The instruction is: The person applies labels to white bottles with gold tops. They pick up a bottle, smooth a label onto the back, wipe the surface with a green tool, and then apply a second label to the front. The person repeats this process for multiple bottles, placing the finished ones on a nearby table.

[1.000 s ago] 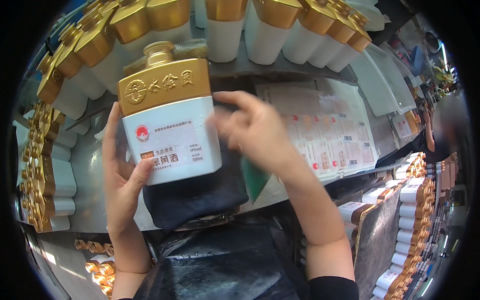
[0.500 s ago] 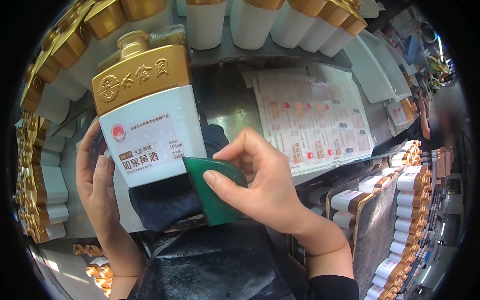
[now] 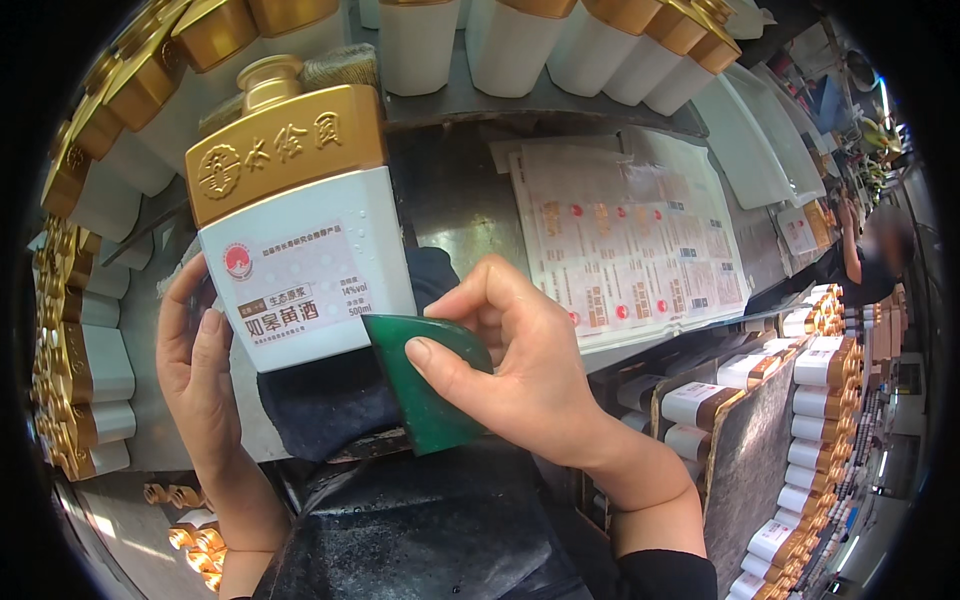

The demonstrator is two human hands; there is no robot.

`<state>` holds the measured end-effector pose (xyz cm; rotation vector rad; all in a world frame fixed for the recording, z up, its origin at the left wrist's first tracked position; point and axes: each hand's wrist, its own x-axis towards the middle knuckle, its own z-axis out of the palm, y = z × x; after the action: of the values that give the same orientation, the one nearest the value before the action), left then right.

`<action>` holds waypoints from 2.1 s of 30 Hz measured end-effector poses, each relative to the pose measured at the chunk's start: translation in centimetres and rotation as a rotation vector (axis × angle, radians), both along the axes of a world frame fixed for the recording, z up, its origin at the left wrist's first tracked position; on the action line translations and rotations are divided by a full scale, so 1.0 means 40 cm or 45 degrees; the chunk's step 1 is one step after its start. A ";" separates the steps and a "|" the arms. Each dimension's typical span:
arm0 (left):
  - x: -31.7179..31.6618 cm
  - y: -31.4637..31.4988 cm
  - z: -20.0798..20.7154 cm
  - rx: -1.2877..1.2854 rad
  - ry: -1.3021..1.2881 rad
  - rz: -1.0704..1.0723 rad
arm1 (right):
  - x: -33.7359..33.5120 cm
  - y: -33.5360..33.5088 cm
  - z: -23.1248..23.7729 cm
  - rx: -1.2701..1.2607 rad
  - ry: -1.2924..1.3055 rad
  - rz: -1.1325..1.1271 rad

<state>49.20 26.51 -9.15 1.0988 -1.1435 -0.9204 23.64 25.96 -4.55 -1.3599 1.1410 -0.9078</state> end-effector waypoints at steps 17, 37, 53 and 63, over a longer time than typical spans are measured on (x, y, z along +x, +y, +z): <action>-0.002 0.010 -0.002 0.026 0.005 0.031 | 0.010 0.003 -0.004 -0.059 0.060 -0.026; -0.045 -0.024 0.063 -0.070 -0.054 0.021 | -0.006 -0.146 0.107 0.055 0.145 0.170; -0.079 -0.108 0.062 -0.188 -0.423 0.161 | 0.088 -0.175 0.071 -0.265 0.566 0.098; -0.073 -0.100 0.069 -0.211 -0.621 0.130 | 0.083 -0.186 0.056 -0.377 0.601 0.133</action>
<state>46.28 22.52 -6.38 1.2674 -1.5138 -0.4754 26.95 18.54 -2.33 -1.9291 1.3048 -0.7165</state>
